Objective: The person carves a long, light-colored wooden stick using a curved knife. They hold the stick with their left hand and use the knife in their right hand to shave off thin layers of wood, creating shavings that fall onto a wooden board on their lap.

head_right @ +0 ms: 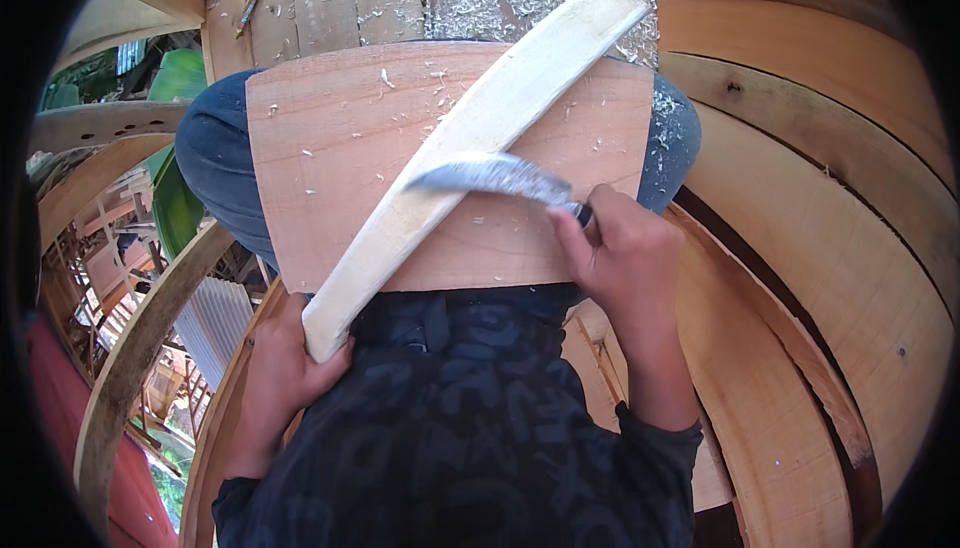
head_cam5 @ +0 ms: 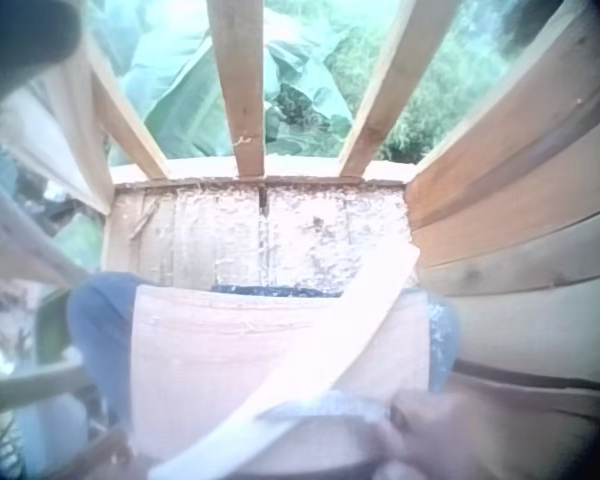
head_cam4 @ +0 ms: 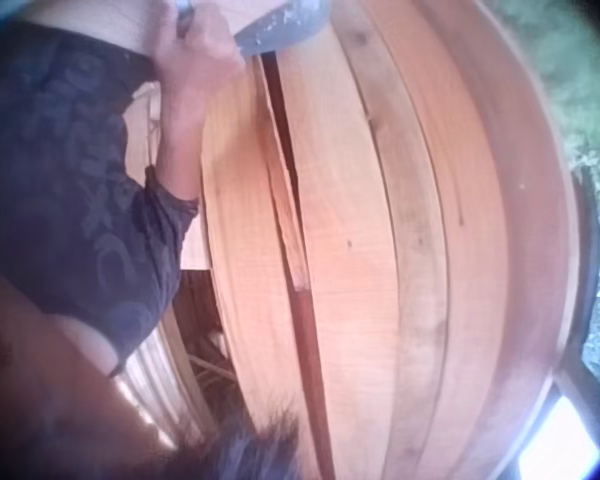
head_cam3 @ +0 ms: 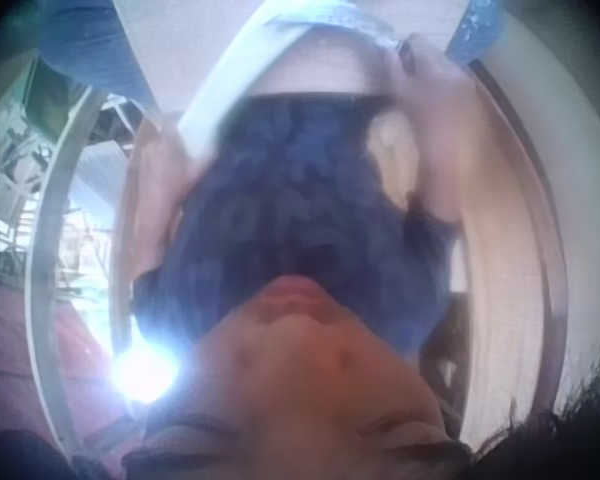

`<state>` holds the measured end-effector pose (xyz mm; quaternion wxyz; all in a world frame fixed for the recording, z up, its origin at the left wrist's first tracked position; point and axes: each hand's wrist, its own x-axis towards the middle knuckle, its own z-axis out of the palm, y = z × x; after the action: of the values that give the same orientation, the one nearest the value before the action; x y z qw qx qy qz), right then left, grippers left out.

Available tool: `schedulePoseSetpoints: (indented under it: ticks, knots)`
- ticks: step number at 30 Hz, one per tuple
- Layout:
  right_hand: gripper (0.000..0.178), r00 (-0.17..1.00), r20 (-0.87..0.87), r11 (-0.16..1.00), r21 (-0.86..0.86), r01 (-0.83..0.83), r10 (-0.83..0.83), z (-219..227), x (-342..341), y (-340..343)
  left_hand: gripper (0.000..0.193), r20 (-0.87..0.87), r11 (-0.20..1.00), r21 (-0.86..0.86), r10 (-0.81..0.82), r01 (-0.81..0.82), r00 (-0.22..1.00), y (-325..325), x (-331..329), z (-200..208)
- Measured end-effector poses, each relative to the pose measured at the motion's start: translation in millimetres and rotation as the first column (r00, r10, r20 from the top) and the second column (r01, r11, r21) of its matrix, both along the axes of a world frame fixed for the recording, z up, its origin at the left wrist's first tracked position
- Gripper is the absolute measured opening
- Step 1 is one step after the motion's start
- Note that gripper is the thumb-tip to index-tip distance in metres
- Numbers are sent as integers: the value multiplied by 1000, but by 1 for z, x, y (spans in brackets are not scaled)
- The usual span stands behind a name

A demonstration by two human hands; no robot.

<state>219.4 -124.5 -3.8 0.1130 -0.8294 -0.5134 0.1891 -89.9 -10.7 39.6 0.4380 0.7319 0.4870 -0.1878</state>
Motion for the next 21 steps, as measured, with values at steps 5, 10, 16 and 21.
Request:
schedulePoseSetpoints:
  ticks: [5,10,16,21]
  knots:
    - [39,946,56,947,-32,320,-318,0,51,-11,39,-23,999,-28,-31,30,999,-5,-14,-1]
    - [40,992,-106,997,-35,-70,66,11,-9,-5,42,2,993,-105,58,-57,998,-7,-5,1]
    - [41,997,1,997,-19,-81,81,5,-4,-2,43,4,984,-152,92,-91,996,-14,-8,-2]
    - [41,977,80,979,-43,201,-198,4,37,-12,43,27,980,-173,106,-100,994,-23,-14,-7]
